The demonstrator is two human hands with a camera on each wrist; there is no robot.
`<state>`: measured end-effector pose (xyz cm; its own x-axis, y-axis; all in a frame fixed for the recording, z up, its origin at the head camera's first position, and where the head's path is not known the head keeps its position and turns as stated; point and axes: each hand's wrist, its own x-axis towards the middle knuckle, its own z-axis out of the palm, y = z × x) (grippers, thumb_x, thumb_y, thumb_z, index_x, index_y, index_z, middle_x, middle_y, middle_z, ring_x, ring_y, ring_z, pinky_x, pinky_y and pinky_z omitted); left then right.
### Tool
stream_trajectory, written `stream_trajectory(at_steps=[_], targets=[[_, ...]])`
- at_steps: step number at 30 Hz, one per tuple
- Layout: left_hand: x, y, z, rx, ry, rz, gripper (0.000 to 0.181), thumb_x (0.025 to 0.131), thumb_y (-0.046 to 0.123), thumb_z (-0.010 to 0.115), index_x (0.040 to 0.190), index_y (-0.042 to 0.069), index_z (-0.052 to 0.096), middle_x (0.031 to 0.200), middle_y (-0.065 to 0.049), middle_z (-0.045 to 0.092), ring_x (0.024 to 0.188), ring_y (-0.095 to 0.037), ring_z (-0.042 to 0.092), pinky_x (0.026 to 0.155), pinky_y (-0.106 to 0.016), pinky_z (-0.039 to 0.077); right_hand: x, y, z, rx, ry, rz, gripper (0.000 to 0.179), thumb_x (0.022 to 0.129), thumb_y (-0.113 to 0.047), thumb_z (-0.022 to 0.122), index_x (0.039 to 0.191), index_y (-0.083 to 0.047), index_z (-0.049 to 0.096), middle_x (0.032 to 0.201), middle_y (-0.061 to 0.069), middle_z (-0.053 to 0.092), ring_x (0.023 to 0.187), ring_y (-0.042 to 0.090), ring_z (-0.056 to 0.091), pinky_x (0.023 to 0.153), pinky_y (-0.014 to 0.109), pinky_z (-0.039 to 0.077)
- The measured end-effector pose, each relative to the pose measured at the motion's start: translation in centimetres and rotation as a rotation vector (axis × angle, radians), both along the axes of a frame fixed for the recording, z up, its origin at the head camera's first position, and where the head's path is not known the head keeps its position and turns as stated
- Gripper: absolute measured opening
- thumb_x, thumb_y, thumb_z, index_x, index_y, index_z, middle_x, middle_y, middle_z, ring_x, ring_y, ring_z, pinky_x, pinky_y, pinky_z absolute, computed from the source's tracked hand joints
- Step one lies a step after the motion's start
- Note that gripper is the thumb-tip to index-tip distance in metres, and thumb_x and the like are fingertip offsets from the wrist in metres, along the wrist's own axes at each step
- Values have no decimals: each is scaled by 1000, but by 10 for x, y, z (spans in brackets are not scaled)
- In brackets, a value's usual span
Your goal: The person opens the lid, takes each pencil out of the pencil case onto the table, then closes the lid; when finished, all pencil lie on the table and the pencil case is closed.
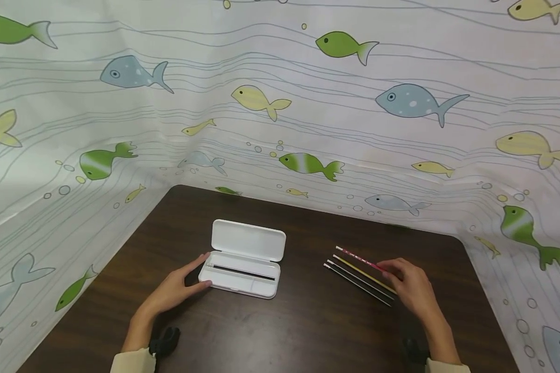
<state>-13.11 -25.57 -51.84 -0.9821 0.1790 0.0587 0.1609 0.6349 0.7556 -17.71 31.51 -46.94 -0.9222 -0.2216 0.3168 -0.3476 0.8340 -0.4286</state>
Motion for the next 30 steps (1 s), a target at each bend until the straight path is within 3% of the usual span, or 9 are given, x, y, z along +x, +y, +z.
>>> stream_trajectory(at_steps=[4, 11, 15, 19, 24, 30], targets=[[0, 1, 1, 1, -1, -3, 81, 86, 45, 74, 153, 19, 36, 153, -16, 35, 139, -37, 34, 105, -60, 32, -6, 3, -12, 1, -49, -10, 25, 83, -3, 77, 105, -14, 74, 99, 3, 70, 79, 15, 61, 61, 31, 48], [0, 1, 4, 4, -11, 2, 82, 86, 42, 75, 153, 18, 36, 153, -15, 35, 139, -36, 34, 105, -60, 32, -12, 4, -24, 5, -104, -31, 22, 85, -4, 75, 106, -11, 73, 102, 10, 69, 94, 34, 63, 74, 53, 48], [1, 0, 4, 4, -13, 6, 81, 86, 40, 75, 153, 18, 36, 153, -16, 35, 138, -37, 35, 105, -60, 32, -16, 6, -28, 22, -153, -32, 21, 85, -3, 74, 104, -10, 73, 104, 13, 69, 100, 40, 62, 80, 59, 45], [2, 0, 4, 9, -15, 8, 81, 86, 40, 75, 153, 19, 36, 153, -16, 35, 138, -37, 34, 105, -61, 31, -19, 8, -32, 49, -187, -32, 19, 85, -4, 75, 103, -10, 73, 105, 14, 69, 101, 40, 61, 81, 61, 45], [2, 0, 3, 11, -9, 4, 81, 86, 39, 76, 153, 18, 36, 153, -17, 35, 139, -37, 34, 105, -61, 31, -21, 10, -35, 62, -192, -17, 19, 84, -4, 75, 101, -10, 74, 100, 8, 66, 90, 31, 62, 73, 54, 48], [1, -1, 3, 3, 4, 1, 81, 86, 40, 76, 153, 18, 37, 153, -17, 36, 138, -37, 35, 105, -60, 32, -20, 7, -26, 83, -110, 14, 22, 83, -4, 77, 104, -9, 73, 98, 8, 65, 81, 24, 60, 65, 45, 48]])
